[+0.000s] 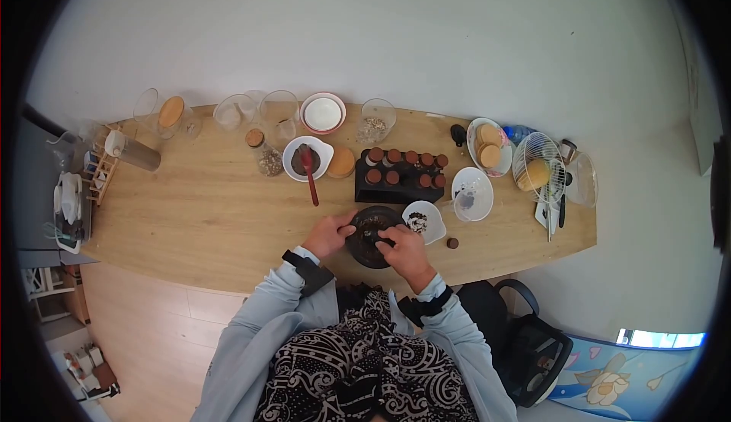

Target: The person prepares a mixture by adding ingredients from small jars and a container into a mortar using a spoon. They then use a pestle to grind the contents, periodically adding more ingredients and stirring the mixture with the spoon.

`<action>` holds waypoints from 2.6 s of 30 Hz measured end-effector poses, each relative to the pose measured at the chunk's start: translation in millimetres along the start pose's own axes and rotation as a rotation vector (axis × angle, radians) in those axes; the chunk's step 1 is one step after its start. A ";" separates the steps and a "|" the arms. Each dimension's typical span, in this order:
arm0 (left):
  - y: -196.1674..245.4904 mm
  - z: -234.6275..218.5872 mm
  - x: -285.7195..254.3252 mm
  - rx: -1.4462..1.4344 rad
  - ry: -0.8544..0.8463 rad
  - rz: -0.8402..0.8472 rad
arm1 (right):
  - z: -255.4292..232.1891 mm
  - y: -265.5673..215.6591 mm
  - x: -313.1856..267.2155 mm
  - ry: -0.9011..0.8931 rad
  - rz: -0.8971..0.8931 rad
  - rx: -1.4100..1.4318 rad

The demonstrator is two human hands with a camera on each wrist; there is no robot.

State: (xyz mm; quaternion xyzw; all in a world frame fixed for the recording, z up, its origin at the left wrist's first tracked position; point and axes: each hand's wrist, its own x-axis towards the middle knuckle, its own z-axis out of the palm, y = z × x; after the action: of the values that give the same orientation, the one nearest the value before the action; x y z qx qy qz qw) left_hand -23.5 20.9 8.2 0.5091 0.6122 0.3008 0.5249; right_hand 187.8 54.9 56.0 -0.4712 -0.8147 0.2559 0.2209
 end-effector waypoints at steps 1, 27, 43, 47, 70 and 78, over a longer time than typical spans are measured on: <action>0.3 -0.5 2.6 0.020 -0.011 0.013 | -5.7 2.0 -0.4 -0.108 0.028 0.041; -0.2 2.1 3.0 -0.013 -0.007 0.005 | -10.2 4.1 -1.5 -0.135 0.039 -0.005; -19.3 4.9 8.8 0.003 -0.013 0.138 | -12.3 1.0 -1.4 -0.110 0.198 -0.005; -19.2 4.4 7.8 0.020 -0.034 0.088 | -0.8 -3.1 -7.6 -0.084 0.077 0.035; -11.6 1.0 7.0 -0.099 -0.097 0.000 | -13.4 8.8 1.3 -0.244 0.120 0.014; -4.7 0.1 4.3 -0.109 -0.091 -0.021 | -2.3 5.1 -1.9 -0.078 0.127 0.012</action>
State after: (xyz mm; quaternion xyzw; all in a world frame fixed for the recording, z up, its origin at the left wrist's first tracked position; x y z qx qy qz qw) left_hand -24.6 23.5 2.4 0.4866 0.5756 0.3047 0.5823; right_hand 193.4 55.9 54.4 -0.5102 -0.7896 0.2927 0.1750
